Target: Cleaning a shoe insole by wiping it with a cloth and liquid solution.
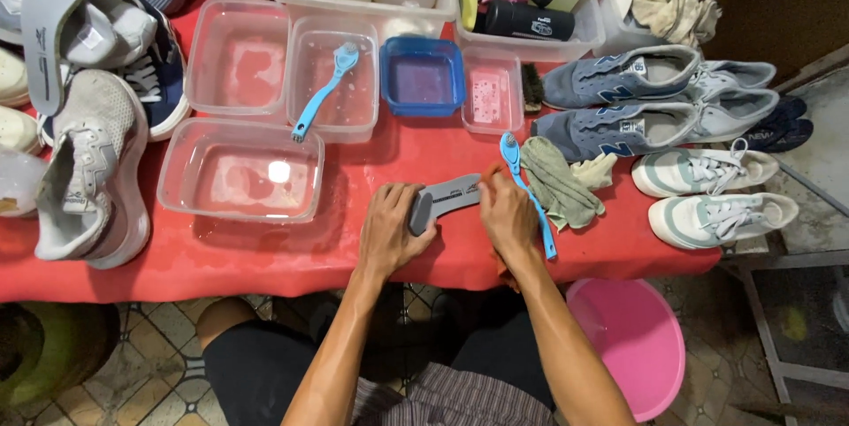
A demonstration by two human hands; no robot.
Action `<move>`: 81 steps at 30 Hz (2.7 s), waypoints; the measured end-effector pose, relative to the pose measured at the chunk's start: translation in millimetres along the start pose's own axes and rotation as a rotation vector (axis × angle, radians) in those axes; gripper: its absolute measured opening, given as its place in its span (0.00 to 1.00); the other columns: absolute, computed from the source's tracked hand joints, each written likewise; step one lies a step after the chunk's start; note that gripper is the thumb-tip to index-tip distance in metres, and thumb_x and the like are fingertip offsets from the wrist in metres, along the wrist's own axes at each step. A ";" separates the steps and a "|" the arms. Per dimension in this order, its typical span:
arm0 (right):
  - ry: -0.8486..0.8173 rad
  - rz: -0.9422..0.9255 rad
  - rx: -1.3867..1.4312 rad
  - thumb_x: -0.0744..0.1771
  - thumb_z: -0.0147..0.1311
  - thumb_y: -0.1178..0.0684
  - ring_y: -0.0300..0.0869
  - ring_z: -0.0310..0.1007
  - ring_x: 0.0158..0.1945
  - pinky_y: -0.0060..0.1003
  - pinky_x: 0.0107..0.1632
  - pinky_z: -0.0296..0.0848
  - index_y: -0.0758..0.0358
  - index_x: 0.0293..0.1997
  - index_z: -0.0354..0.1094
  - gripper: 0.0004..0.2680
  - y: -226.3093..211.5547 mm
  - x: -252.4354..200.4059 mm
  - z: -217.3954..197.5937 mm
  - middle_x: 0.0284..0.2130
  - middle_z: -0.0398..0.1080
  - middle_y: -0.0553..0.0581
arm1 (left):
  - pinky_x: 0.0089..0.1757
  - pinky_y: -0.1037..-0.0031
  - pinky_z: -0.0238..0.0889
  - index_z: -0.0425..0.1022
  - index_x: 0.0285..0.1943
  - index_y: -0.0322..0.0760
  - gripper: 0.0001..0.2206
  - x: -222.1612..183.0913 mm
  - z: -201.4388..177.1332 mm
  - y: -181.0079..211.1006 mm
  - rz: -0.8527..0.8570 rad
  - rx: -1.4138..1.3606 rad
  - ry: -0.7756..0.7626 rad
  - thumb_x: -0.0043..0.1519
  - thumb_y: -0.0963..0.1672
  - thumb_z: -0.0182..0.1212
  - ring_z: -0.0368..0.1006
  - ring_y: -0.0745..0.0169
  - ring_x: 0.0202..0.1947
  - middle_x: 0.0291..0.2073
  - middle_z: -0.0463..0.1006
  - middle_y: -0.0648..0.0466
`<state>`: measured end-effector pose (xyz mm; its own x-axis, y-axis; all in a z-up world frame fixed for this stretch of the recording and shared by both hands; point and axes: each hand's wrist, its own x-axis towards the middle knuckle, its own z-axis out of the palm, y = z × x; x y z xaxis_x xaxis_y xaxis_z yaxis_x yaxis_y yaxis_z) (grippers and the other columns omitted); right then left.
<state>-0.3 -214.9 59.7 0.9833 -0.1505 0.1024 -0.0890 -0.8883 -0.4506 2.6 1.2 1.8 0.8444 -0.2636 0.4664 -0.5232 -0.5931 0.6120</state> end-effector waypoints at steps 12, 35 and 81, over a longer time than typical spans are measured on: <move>0.051 0.100 1.109 0.74 0.37 0.40 0.44 0.77 0.49 0.43 0.54 0.76 0.62 0.50 0.76 0.19 -44.3 -52.8 -50.2 0.43 0.78 0.60 | 0.50 0.63 0.55 0.75 0.47 0.42 0.18 -23.7 11.8 3.8 0.220 0.073 0.255 0.64 0.54 0.47 0.68 0.55 0.40 0.34 0.70 0.54; 0.086 -0.110 0.350 0.64 0.49 0.60 0.61 0.71 0.41 0.55 0.45 0.67 0.62 0.41 0.63 0.04 -17.3 -74.8 -33.5 0.34 0.71 0.64 | 0.55 0.61 0.69 0.76 0.56 0.34 0.15 -36.9 -47.5 91.4 -0.385 -0.549 -0.013 0.61 0.43 0.61 0.75 0.47 0.50 0.48 0.73 0.47; 0.009 -0.550 0.028 0.62 0.48 0.67 0.49 0.70 0.50 0.42 0.52 0.70 0.52 0.47 0.72 0.15 -43.0 -30.4 66.3 0.41 0.70 0.51 | 0.67 0.43 0.43 0.61 0.71 0.33 0.31 -36.0 -8.1 0.2 -0.214 -0.233 -0.014 0.60 0.43 0.69 0.59 0.29 0.68 0.60 0.68 0.39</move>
<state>-15.8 -143.3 17.2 0.8824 0.3286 0.3367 0.4417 -0.8252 -0.3522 -28.8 16.8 -9.7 0.9388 -0.1628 0.3035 -0.3444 -0.4465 0.8259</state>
